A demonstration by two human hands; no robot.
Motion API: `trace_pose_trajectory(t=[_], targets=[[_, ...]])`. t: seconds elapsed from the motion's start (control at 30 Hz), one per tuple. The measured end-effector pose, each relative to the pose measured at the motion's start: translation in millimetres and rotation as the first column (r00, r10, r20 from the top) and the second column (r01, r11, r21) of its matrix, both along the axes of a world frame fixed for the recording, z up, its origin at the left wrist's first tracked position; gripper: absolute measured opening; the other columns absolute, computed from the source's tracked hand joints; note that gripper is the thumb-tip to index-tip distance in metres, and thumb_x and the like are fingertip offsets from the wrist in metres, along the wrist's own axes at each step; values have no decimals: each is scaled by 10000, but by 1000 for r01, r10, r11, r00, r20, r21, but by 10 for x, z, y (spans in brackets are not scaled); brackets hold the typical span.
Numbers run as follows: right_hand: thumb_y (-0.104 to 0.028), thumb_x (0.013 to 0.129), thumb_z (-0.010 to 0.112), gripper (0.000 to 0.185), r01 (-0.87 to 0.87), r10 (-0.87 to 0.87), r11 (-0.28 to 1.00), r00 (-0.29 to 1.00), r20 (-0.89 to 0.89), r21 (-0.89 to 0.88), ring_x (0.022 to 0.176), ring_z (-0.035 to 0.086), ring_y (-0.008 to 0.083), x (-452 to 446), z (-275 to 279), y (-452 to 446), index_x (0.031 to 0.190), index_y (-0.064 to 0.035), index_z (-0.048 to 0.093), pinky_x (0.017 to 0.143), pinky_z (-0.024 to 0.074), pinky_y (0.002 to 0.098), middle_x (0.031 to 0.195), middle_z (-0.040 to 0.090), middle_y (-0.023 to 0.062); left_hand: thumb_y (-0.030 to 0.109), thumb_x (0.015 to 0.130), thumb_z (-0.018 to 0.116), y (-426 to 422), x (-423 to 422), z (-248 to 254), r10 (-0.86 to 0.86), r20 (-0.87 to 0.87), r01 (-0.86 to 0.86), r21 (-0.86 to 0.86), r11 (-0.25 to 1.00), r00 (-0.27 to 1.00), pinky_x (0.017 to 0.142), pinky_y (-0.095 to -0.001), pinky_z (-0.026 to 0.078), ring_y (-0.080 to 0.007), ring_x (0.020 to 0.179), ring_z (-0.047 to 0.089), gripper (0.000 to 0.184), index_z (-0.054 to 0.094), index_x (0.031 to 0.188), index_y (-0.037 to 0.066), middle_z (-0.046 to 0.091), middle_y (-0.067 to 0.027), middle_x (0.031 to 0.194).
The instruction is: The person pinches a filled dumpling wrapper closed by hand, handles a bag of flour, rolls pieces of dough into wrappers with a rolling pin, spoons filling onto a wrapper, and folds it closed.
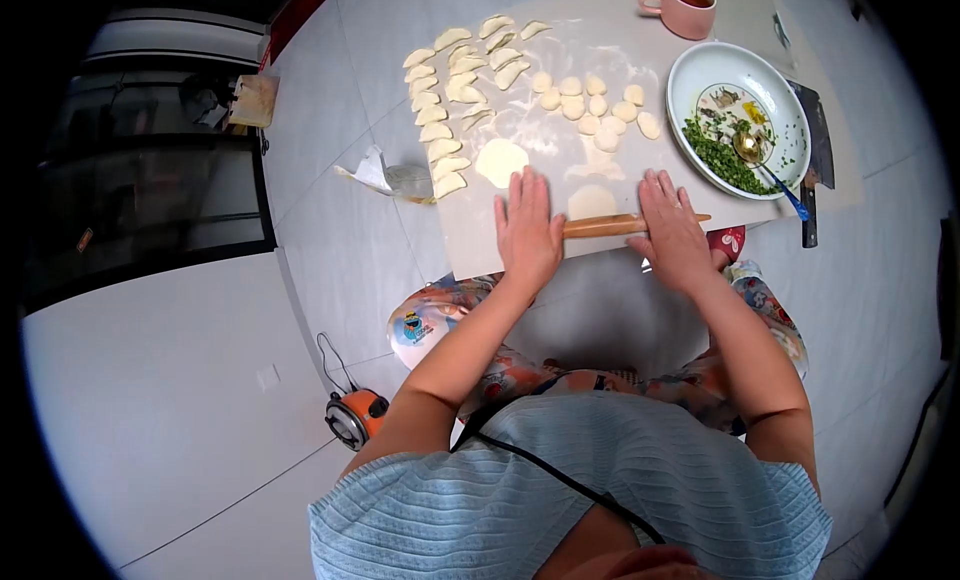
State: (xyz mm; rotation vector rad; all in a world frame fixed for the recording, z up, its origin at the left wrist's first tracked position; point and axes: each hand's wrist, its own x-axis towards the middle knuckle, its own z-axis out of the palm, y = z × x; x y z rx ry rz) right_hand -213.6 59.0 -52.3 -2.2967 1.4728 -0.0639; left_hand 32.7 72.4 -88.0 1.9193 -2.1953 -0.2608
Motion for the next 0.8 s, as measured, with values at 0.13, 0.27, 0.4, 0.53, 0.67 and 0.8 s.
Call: trace_pose_trajectory(t=[0.13,0.27,0.4,0.53,0.67,0.8], targets=[[-324,923,635,766,95,-99,972,995,-9,-214,1504,212,315,5,-218,-256,1505,39,294,1192,228,458,1590,288,187,289,949,563,-638,-142,-38,-34,-7,33,-101,994,999,1189,-559,158,-347,1502,206,648,372,1487,-16,267,-189,1607],[-325,917,632,777,210,-185,956,974,135,-205,1500,216,341,55,-360,-530,1504,52,290,1162,253,485,1589,287,205,302,951,566,-1119,-163,-145,69,-32,-74,-173,982,997,1194,-546,158,-342,1499,211,645,382,1479,-18,272,-186,1603],[-330,912,637,784,199,-183,962,978,101,-186,1502,213,339,14,-343,-424,1502,54,290,1182,224,491,1591,284,203,312,954,567,-694,-180,-48,13,-7,-13,-108,994,1000,1190,-555,156,-352,1497,208,646,384,1476,-21,267,-189,1602],[-352,907,649,786,31,-27,979,999,25,-201,1508,208,312,-58,-249,-138,1495,43,309,1209,183,480,1594,287,185,306,931,593,265,-173,49,-44,-11,44,41,998,999,1168,-582,187,-375,1489,220,695,348,1488,-29,281,-205,1590],[-367,907,644,771,-30,45,975,997,63,-219,1505,214,309,48,-134,-206,1487,36,333,1215,178,475,1590,299,178,286,940,575,481,-137,10,58,-61,-51,106,993,996,1174,-585,164,-383,1495,203,705,307,1510,-29,262,-227,1595],[-380,924,619,752,-22,43,955,997,66,-297,1502,220,299,304,-161,-593,1486,32,338,1219,178,460,1589,305,169,289,962,544,-49,-6,-200,184,-39,-185,-15,983,982,1183,-583,137,-380,1502,188,685,296,1515,-31,238,-236,1604]])
